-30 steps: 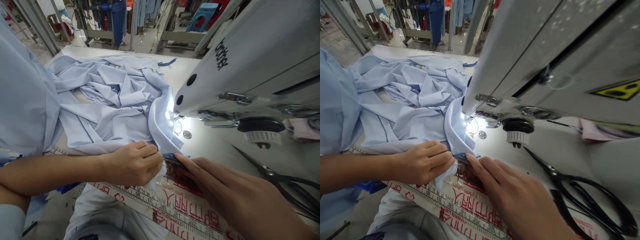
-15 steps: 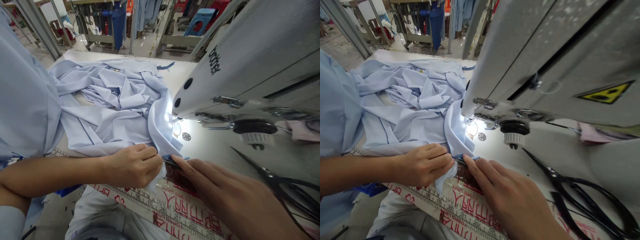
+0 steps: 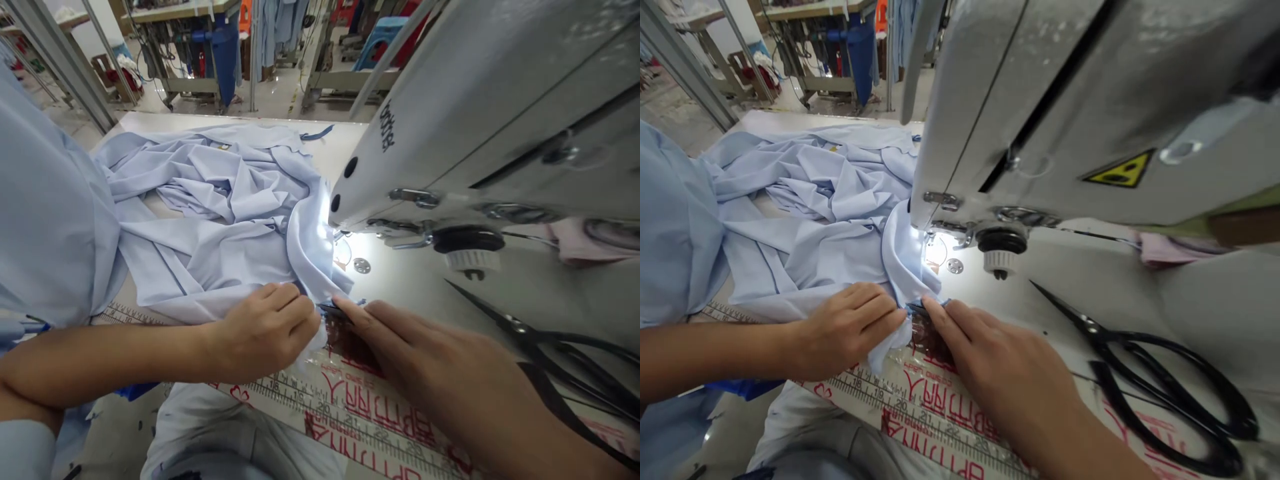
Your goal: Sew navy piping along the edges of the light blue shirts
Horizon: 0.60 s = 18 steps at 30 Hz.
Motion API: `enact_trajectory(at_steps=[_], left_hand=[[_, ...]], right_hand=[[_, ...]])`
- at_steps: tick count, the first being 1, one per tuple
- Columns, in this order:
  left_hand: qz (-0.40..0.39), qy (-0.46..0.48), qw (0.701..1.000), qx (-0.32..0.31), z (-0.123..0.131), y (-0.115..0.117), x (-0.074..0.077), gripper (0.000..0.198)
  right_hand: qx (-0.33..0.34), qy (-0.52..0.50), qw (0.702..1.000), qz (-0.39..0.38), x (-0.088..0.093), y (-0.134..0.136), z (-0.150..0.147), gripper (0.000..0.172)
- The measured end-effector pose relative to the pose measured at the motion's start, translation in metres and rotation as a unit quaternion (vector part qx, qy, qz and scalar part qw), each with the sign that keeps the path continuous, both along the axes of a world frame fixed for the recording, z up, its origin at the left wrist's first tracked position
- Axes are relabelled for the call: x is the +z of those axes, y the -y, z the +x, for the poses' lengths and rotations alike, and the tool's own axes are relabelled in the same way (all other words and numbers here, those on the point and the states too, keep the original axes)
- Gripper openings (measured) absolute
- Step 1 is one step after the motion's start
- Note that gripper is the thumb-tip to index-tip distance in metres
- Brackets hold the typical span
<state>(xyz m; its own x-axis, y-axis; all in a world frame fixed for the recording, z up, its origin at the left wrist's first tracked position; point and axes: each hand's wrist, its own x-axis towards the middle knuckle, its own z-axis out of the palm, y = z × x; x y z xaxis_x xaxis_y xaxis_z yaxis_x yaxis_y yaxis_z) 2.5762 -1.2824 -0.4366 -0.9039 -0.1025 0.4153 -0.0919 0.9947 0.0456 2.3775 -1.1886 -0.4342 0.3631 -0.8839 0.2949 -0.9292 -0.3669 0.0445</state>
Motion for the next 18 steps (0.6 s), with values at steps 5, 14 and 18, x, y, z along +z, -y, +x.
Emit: enact_trajectory(at_steps=[5, 14, 18], left_hand=[[-0.013, 0.032, 0.999, -0.038, 0.006, 0.005, -0.002, 0.019], [-0.043, 0.034, 0.995, -0.089, 0.019, 0.025, 0.000, 0.019], [-0.044, 0.021, 0.995, -0.088, 0.018, 0.023, -0.002, 0.018]], right_hand=[[-0.005, 0.034, 0.998, -0.043, 0.005, 0.006, -0.005, 0.023], [-0.002, 0.152, 0.985, 0.079, -0.001, 0.037, 0.011, 0.018], [-0.019, 0.158, 0.983, 0.094, 0.002, 0.042, 0.014, 0.015]])
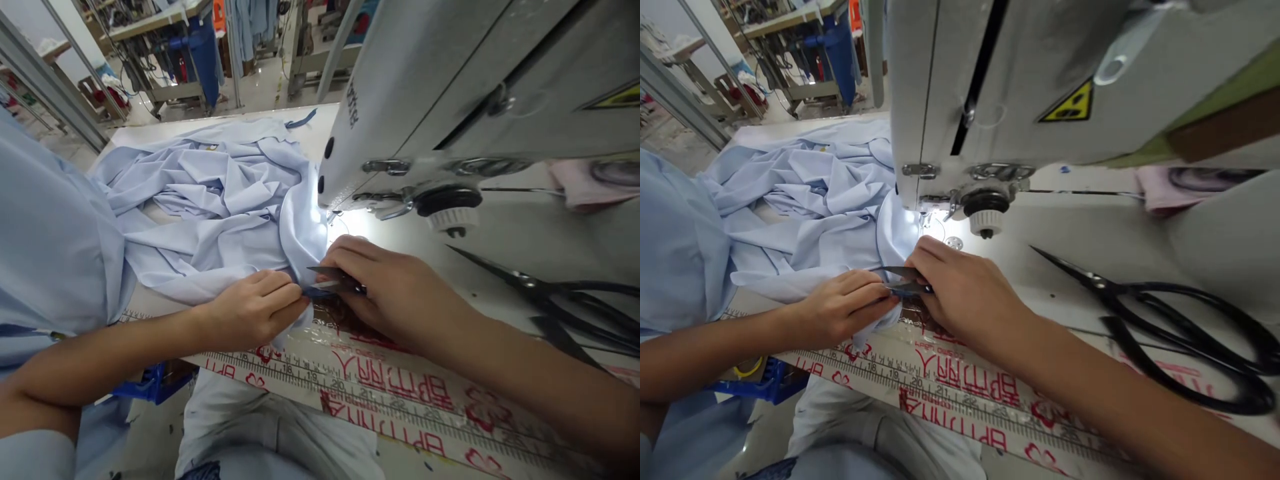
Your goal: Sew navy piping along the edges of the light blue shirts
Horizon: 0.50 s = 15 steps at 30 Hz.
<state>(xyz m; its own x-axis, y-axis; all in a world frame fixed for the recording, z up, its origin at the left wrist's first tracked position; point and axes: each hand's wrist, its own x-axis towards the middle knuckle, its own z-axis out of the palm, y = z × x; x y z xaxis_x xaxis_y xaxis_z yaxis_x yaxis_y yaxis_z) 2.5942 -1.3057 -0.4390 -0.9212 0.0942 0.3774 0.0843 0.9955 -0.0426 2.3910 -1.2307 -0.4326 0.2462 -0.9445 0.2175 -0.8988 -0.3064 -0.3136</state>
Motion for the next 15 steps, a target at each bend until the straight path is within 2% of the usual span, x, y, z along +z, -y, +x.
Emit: enact_trajectory(at_steps=[6, 9, 15], left_hand=[[0.015, 0.008, 1.000, 0.000, 0.000, 0.001, -0.001, 0.018], [0.015, 0.012, 1.000, 0.005, 0.000, 0.000, -0.001, 0.017], [-0.008, 0.004, 1.000, 0.001, -0.001, -0.002, -0.001, 0.019]], right_hand=[[0.020, -0.021, 0.998, 0.062, 0.008, -0.002, -0.005, 0.014], [0.020, -0.013, 0.999, 0.046, 0.012, 0.000, -0.001, 0.007], [0.000, -0.006, 1.000, -0.005, 0.004, 0.012, 0.005, 0.012]])
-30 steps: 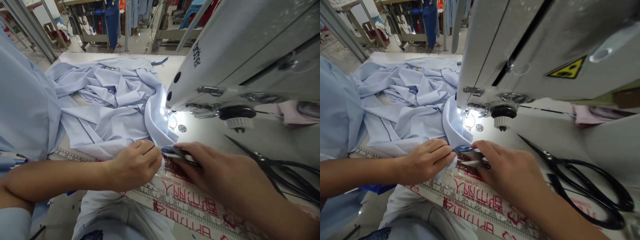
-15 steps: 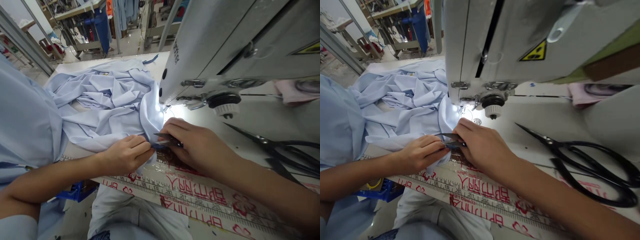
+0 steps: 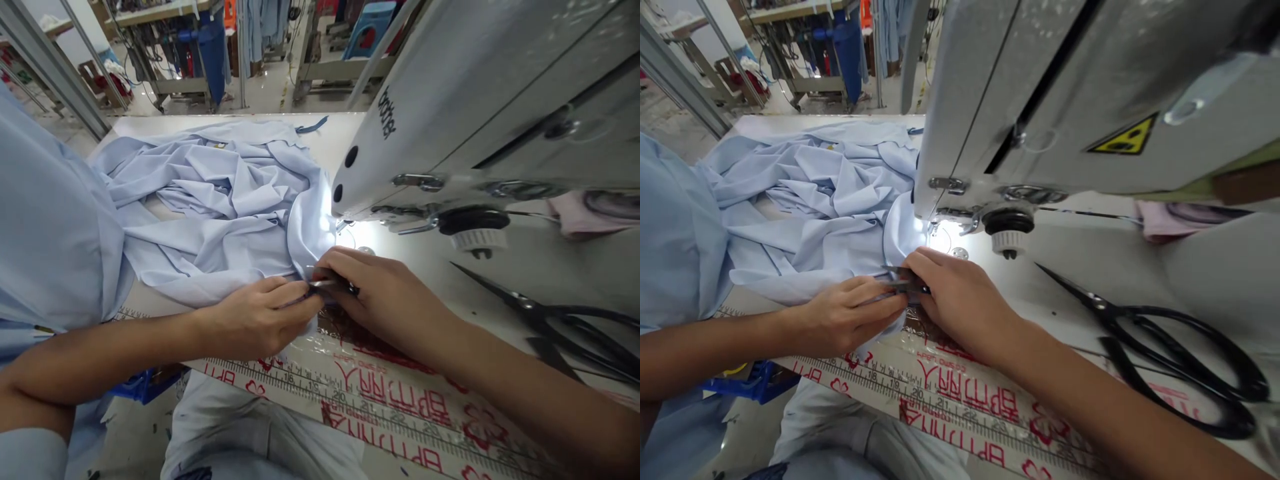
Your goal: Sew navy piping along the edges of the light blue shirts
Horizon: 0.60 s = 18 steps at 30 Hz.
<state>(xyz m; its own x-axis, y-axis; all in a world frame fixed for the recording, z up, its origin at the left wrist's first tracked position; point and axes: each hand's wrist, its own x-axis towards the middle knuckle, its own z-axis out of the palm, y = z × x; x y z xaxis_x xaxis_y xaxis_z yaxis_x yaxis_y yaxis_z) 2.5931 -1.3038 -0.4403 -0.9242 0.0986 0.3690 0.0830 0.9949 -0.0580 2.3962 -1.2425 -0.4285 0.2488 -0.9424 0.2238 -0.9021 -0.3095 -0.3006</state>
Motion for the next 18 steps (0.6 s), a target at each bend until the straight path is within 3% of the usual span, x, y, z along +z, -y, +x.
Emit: enact_trajectory(at_steps=[2, 4, 6, 8, 11, 13, 15, 16, 18], left_hand=[[-0.015, -0.001, 1.000, -0.008, 0.001, 0.000, 0.000, 0.019], [-0.027, -0.004, 1.000, -0.013, 0.002, 0.000, -0.001, 0.019], [-0.028, -0.005, 0.999, -0.017, 0.003, 0.001, -0.002, 0.018], [-0.028, -0.007, 0.999, -0.019, 0.002, 0.000, -0.002, 0.017], [-0.036, -0.006, 0.999, -0.010, 0.001, -0.001, -0.001, 0.017], [-0.047, 0.001, 0.999, -0.008, 0.001, -0.002, 0.000, 0.017], [-0.045, 0.002, 0.999, -0.010, 0.001, -0.001, 0.000, 0.017], [-0.038, 0.000, 0.999, -0.010, 0.002, -0.001, 0.000, 0.016], [-0.015, -0.001, 1.000, -0.005, 0.002, 0.000, -0.001, 0.017]], right_hand=[[-0.005, -0.032, 0.997, -0.068, -0.003, -0.004, -0.008, 0.012], [0.049, -0.071, 0.989, -0.124, -0.005, -0.013, -0.019, 0.012], [0.125, -0.121, 0.975, -0.139, -0.006, -0.023, -0.027, 0.019], [0.156, -0.178, 0.961, -0.145, -0.005, -0.030, -0.028, 0.025], [0.083, -0.123, 0.978, -0.149, 0.002, -0.030, -0.020, 0.020], [-0.051, 0.018, 0.991, -0.121, 0.009, -0.025, -0.012, 0.018], [-0.149, 0.121, 0.977, -0.094, 0.013, -0.022, -0.007, 0.018], [-0.146, 0.130, 0.977, -0.088, 0.013, -0.021, -0.005, 0.016], [-0.039, 0.075, 0.992, -0.096, 0.006, -0.023, -0.003, 0.012]])
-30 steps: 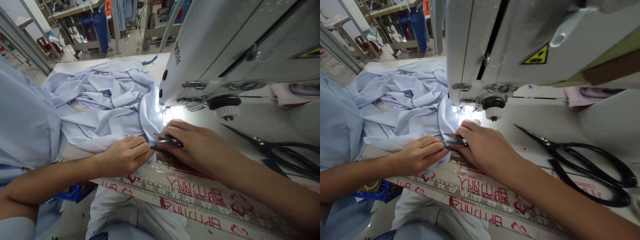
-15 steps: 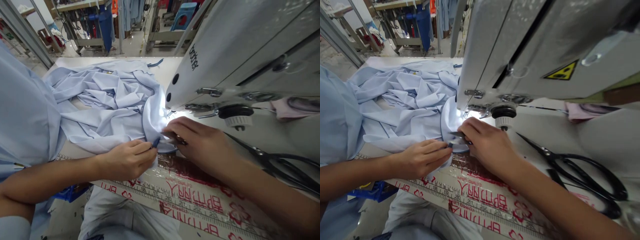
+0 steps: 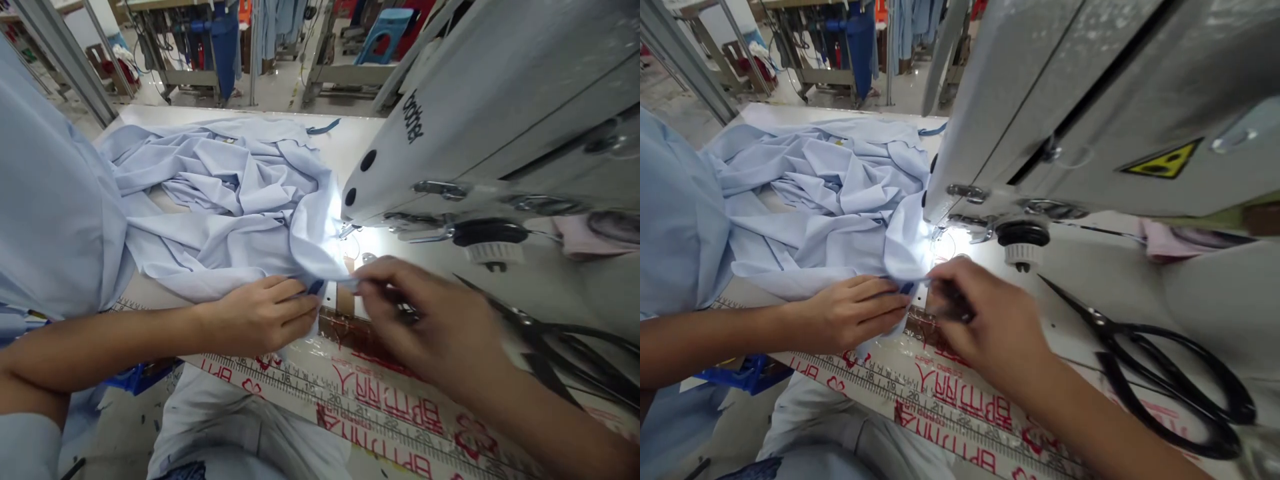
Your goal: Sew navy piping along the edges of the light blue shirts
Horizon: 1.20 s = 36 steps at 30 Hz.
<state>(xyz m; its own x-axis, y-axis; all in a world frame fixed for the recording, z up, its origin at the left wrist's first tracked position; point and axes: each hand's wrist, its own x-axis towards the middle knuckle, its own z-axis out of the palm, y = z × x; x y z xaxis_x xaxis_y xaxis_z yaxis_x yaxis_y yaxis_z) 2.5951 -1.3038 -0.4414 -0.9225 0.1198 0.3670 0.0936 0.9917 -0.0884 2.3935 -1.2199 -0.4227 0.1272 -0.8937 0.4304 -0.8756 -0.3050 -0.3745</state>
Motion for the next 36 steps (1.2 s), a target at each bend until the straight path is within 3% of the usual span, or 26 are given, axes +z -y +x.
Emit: enact_trajectory(at_steps=[2, 4, 8, 12, 17, 23, 25, 27, 30, 32, 34, 36], left_hand=[[0.017, 0.005, 1.000, 0.009, 0.000, 0.000, -0.001, 0.017], [0.016, 0.009, 1.000, 0.016, -0.001, 0.001, 0.000, 0.017], [-0.024, -0.019, 1.000, -0.001, -0.003, 0.004, 0.003, 0.015], [-0.074, -0.066, 0.995, -0.033, -0.005, 0.009, 0.006, 0.019], [0.004, -0.019, 0.999, -0.032, -0.004, 0.007, 0.005, 0.016], [0.027, -0.011, 0.999, -0.032, -0.001, 0.005, 0.002, 0.014], [0.023, -0.009, 0.999, -0.034, -0.001, 0.005, 0.003, 0.015], [0.013, -0.012, 0.999, -0.042, -0.001, 0.005, 0.004, 0.017], [0.001, -0.019, 0.999, -0.047, 0.000, 0.006, 0.004, 0.016], [-0.003, -0.015, 0.999, -0.046, 0.000, 0.007, 0.004, 0.015], [-0.007, -0.012, 0.999, -0.045, 0.000, 0.007, 0.004, 0.015], [-0.015, -0.015, 0.999, -0.048, 0.000, 0.007, 0.003, 0.016]], right_hand=[[0.112, -0.088, 0.989, -0.029, -0.012, -0.004, 0.000, 0.019], [0.155, -0.133, 0.978, -0.044, -0.023, -0.010, -0.002, 0.027], [0.157, -0.132, 0.978, -0.033, -0.028, -0.019, -0.007, 0.032], [0.137, -0.117, 0.982, -0.065, -0.024, -0.018, -0.004, 0.023], [0.169, -0.148, 0.972, -0.066, -0.031, -0.019, -0.002, 0.027], [0.169, -0.110, 0.979, -0.037, -0.026, -0.025, -0.009, 0.031], [0.147, -0.068, 0.987, -0.020, -0.019, -0.019, -0.006, 0.024], [0.081, -0.035, 0.996, 0.016, -0.011, -0.006, -0.001, 0.015], [-0.028, -0.053, 0.994, 0.093, -0.002, 0.020, 0.007, 0.025], [-0.049, -0.074, 0.988, 0.129, -0.001, 0.032, 0.009, 0.031], [-0.058, -0.117, 0.987, 0.097, -0.004, 0.035, 0.006, 0.029], [-0.088, -0.199, 0.976, 0.003, -0.008, 0.027, -0.001, 0.021]])
